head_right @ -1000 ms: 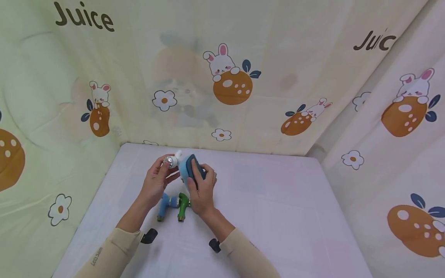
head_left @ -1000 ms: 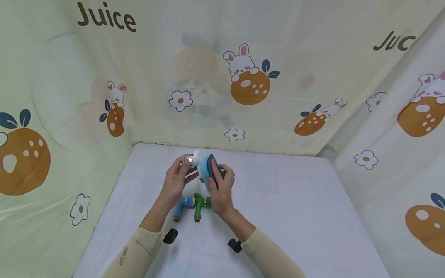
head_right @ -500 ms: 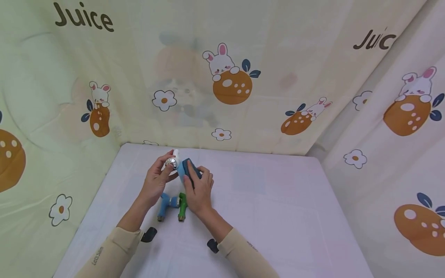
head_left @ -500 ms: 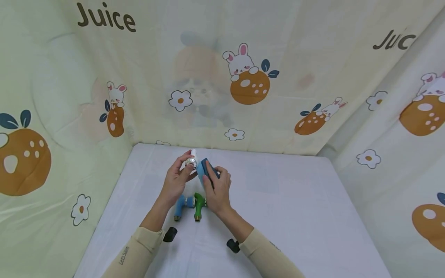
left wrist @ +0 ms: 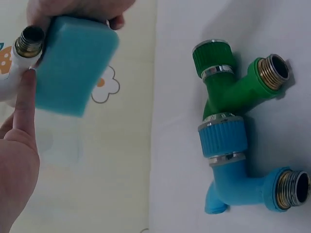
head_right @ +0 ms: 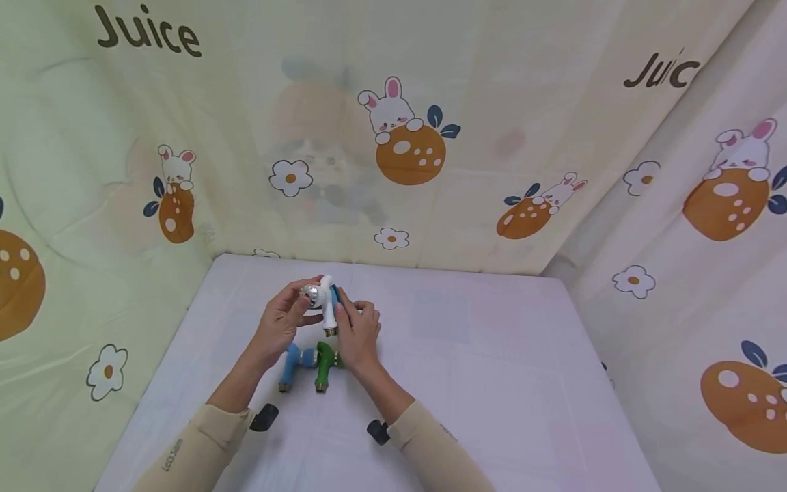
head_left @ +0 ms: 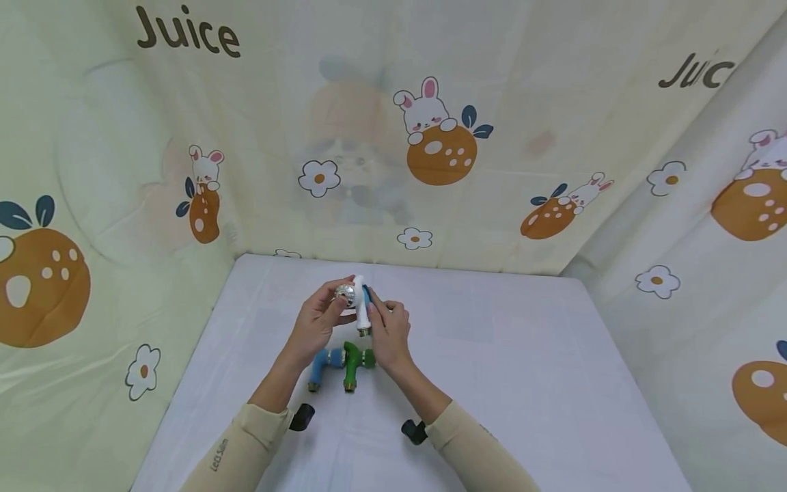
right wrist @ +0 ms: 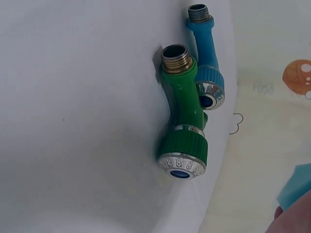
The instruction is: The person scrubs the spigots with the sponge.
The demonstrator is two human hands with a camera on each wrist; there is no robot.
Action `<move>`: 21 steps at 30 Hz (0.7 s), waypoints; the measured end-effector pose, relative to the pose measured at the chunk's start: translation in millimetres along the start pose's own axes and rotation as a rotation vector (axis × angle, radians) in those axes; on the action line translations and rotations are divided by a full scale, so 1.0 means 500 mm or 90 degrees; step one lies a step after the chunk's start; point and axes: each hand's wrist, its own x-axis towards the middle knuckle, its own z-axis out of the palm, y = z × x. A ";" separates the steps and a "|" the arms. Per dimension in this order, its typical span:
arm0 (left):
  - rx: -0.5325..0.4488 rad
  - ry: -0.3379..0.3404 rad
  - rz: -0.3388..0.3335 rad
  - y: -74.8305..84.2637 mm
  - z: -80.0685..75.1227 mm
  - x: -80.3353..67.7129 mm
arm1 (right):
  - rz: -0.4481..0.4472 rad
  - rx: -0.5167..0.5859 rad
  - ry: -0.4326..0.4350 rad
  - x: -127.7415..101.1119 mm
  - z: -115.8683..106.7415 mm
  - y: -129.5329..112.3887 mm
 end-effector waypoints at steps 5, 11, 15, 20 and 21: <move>0.017 -0.007 0.012 0.006 0.008 -0.004 | 0.061 0.072 -0.038 0.002 0.000 0.016; 0.000 0.030 -0.001 -0.001 0.000 -0.004 | 0.096 0.139 0.021 0.000 -0.010 0.019; -0.009 0.046 -0.023 -0.007 -0.006 -0.004 | 0.028 0.189 0.049 -0.004 -0.015 0.002; -0.014 0.045 -0.041 -0.016 -0.007 -0.003 | -0.091 0.199 0.033 -0.017 -0.014 -0.033; -0.014 0.046 -0.045 -0.016 -0.006 -0.003 | -0.105 0.193 0.026 -0.019 -0.013 -0.038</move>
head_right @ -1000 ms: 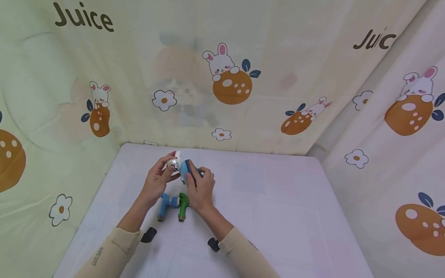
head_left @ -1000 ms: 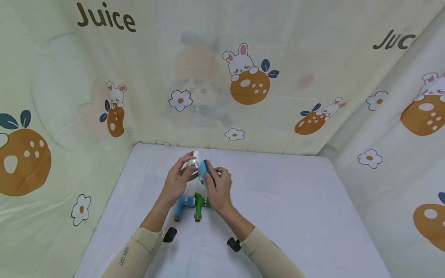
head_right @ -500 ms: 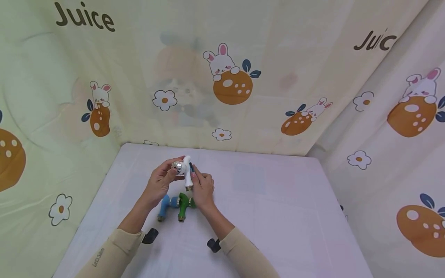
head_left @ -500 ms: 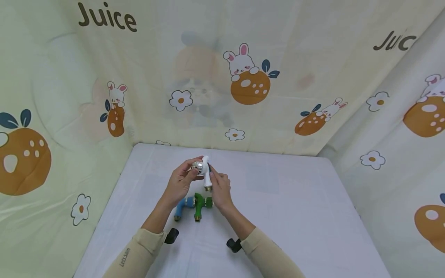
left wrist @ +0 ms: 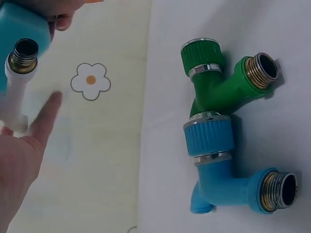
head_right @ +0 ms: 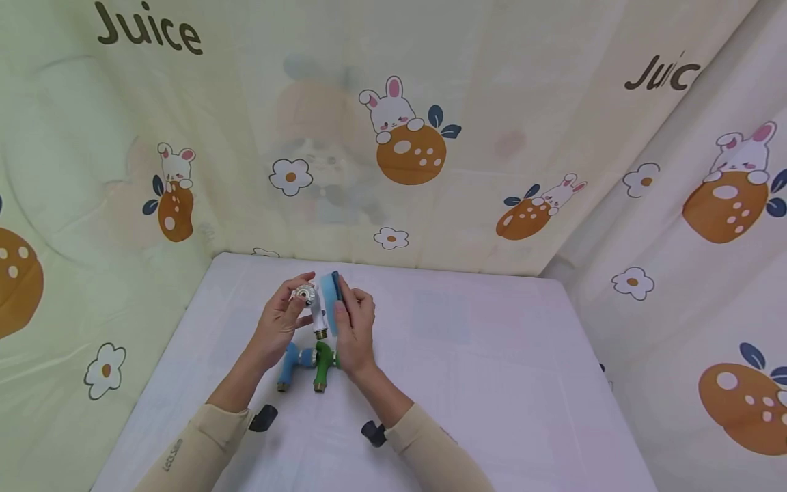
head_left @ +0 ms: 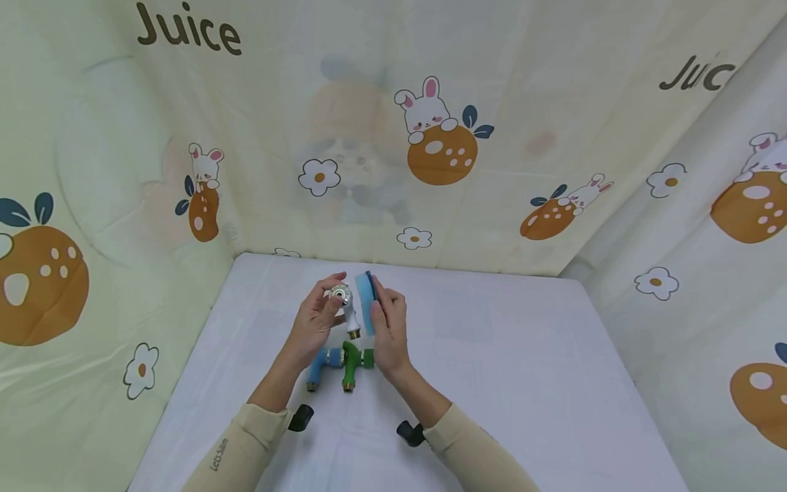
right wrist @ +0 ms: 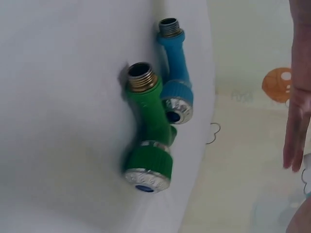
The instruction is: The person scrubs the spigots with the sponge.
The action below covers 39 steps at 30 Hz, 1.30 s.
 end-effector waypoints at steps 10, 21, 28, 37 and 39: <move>0.039 0.016 -0.035 0.006 0.011 -0.006 | 0.007 -0.068 0.008 -0.003 0.019 -0.011; 0.163 -0.010 0.005 0.004 0.010 -0.004 | 0.016 -0.079 0.016 0.009 0.008 -0.004; 0.319 0.030 0.055 -0.004 0.004 -0.005 | -0.096 -0.094 0.021 0.000 -0.004 0.010; 0.423 0.016 0.114 -0.009 0.005 -0.007 | -0.151 -0.189 -0.001 -0.001 -0.004 0.015; 0.451 0.011 0.138 -0.010 0.007 -0.006 | -0.130 -0.210 0.004 0.000 -0.002 0.013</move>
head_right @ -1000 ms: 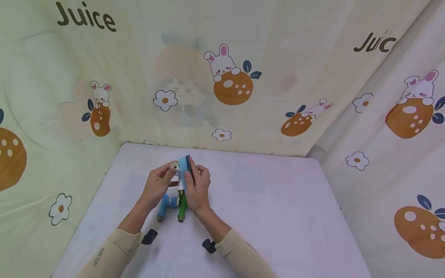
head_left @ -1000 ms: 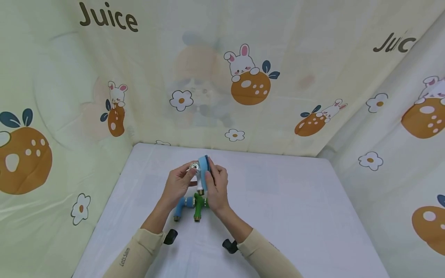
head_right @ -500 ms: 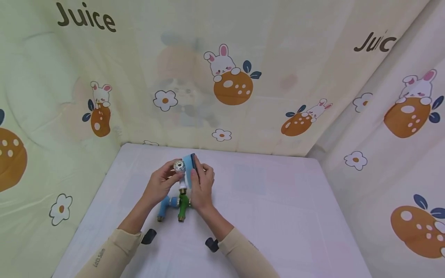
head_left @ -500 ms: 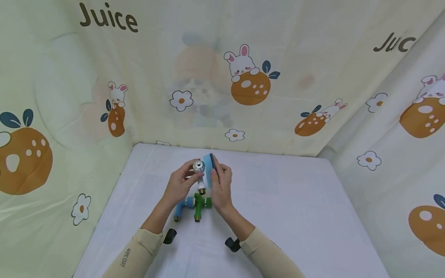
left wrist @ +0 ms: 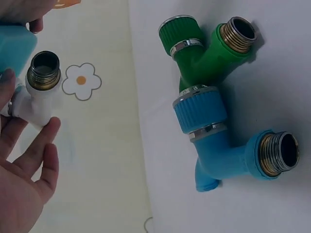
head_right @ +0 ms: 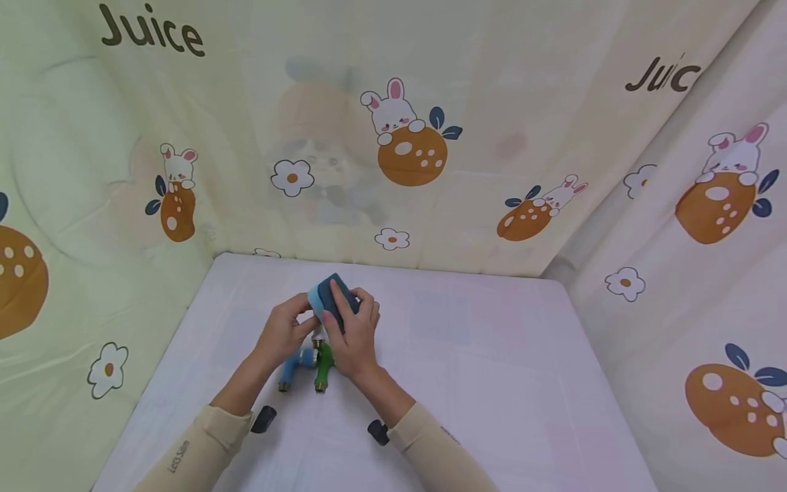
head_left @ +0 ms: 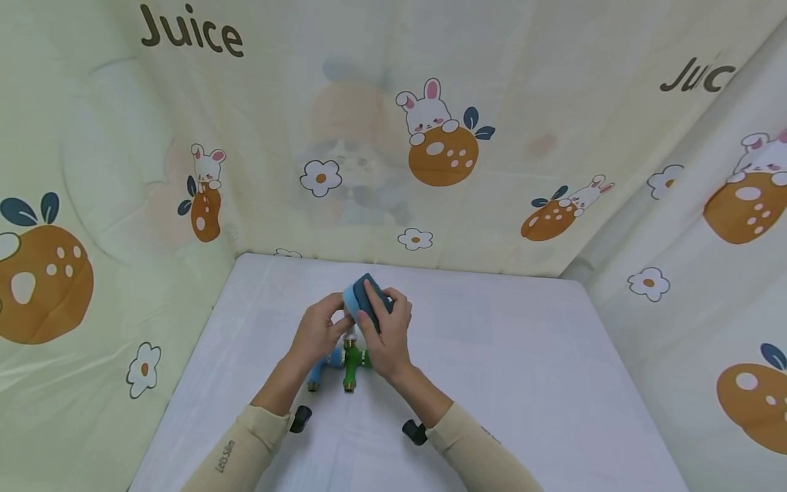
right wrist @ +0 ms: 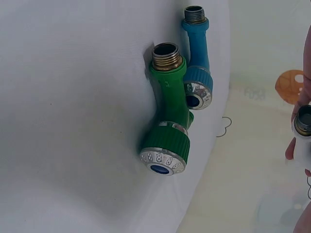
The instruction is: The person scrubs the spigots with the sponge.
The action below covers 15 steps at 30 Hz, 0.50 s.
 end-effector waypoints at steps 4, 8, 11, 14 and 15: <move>0.031 0.002 0.031 0.004 0.004 0.001 | 0.035 -0.011 0.010 0.004 0.002 -0.001; 0.056 0.001 0.044 0.013 0.005 0.002 | 0.056 0.005 0.022 0.009 0.003 0.000; 0.070 -0.003 0.056 0.020 0.003 0.003 | 0.072 0.018 0.024 0.013 0.003 0.000; 0.080 -0.003 0.074 0.025 0.002 0.003 | 0.078 0.015 0.026 0.013 0.003 0.002; 0.087 -0.003 0.079 0.025 0.002 0.002 | 0.080 0.013 0.027 0.013 0.003 0.002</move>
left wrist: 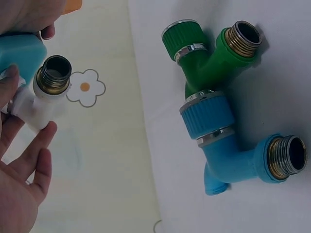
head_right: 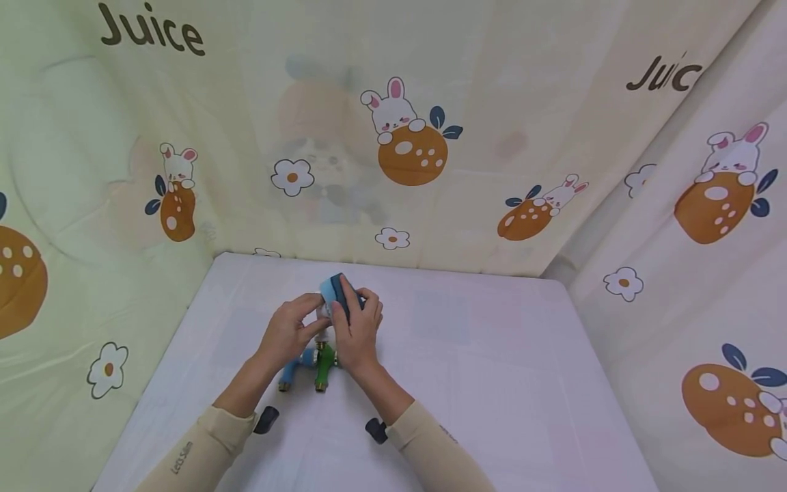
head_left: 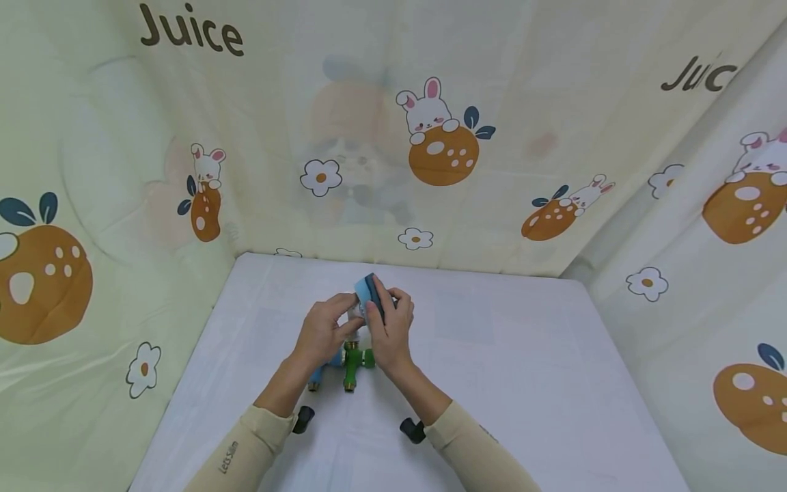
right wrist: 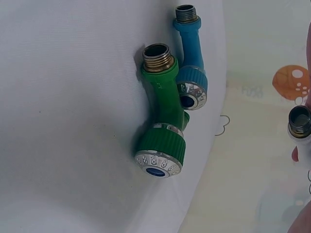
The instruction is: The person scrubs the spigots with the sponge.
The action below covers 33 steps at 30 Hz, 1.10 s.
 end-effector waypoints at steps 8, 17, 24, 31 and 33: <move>0.040 0.008 0.024 -0.001 0.004 -0.005 | 0.023 -0.047 0.007 0.007 -0.002 -0.001; 0.118 0.032 0.055 -0.005 0.010 -0.009 | 0.068 -0.027 0.011 0.013 -0.007 0.008; 0.104 0.071 0.045 -0.008 0.008 -0.008 | 0.062 0.051 0.034 0.001 -0.008 0.016; 0.111 0.071 -0.010 -0.009 0.004 -0.008 | -0.159 0.001 0.032 -0.022 -0.002 0.014; 0.107 0.070 -0.019 -0.009 0.003 -0.008 | -0.218 -0.028 0.027 -0.026 -0.001 0.014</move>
